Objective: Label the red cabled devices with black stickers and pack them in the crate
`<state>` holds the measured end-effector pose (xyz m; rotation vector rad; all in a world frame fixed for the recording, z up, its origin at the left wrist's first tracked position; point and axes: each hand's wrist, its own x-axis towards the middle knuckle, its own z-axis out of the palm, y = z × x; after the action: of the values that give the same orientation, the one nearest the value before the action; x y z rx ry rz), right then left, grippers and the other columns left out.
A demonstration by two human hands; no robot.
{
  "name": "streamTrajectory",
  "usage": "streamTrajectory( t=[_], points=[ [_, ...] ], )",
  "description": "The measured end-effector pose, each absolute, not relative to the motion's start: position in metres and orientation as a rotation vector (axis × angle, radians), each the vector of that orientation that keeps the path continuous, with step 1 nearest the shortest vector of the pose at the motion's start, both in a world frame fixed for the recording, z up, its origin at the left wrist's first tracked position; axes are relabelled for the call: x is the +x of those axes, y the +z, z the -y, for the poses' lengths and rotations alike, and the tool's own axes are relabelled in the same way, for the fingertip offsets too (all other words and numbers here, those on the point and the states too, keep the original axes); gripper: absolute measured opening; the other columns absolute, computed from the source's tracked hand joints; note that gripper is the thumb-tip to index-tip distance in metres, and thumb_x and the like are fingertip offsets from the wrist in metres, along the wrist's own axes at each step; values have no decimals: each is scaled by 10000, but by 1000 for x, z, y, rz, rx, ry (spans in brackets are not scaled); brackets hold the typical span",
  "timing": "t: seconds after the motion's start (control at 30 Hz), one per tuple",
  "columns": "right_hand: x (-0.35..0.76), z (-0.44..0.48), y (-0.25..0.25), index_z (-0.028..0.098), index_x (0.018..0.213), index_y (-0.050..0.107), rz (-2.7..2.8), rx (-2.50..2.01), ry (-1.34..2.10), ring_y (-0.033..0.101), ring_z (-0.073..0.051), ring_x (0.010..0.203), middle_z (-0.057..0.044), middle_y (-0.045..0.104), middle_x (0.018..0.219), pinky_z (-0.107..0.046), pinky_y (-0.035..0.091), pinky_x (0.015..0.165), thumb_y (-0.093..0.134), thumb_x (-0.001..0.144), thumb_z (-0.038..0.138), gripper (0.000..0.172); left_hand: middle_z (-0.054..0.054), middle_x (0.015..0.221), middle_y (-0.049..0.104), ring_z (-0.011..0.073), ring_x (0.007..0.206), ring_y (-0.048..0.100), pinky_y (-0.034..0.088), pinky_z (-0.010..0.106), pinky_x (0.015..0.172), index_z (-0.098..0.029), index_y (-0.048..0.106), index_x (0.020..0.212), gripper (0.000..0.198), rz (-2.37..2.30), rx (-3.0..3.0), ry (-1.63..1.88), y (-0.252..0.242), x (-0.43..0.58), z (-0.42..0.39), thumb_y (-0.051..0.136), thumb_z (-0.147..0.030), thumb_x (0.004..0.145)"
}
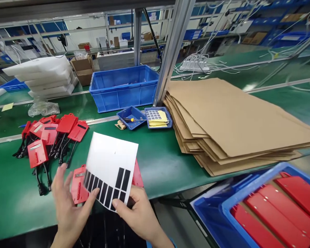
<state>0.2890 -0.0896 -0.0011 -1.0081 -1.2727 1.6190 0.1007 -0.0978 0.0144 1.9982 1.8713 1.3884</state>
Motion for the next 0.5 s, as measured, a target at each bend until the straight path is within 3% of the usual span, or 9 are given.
streamTrajectory(
  t=[0.13,0.23,0.5],
  points=[
    [282,93,10,161,705,621,1502,-1033,1264,520,-106,572,8,586,626,-208,439,556,539,794,195,126,96,1122,551,193,1067,540,462,328,959,-149,588,1279,453,-1471,2630,1232,35,113,99,656,-47,843],
    [277,99,16,168,759,616,1667,-968,995,570,-111,589,5,622,656,-209,458,585,498,810,129,135,98,1011,559,164,946,542,512,282,810,-42,591,1235,389,-1254,2545,1211,43,118,101,622,-3,849],
    [278,103,7,157,1019,595,1873,-852,600,658,-150,739,-40,691,808,-258,518,670,465,823,47,260,87,920,534,123,848,532,533,204,729,-34,547,1293,365,-1243,2532,1009,53,114,112,510,-56,930]
  ],
)
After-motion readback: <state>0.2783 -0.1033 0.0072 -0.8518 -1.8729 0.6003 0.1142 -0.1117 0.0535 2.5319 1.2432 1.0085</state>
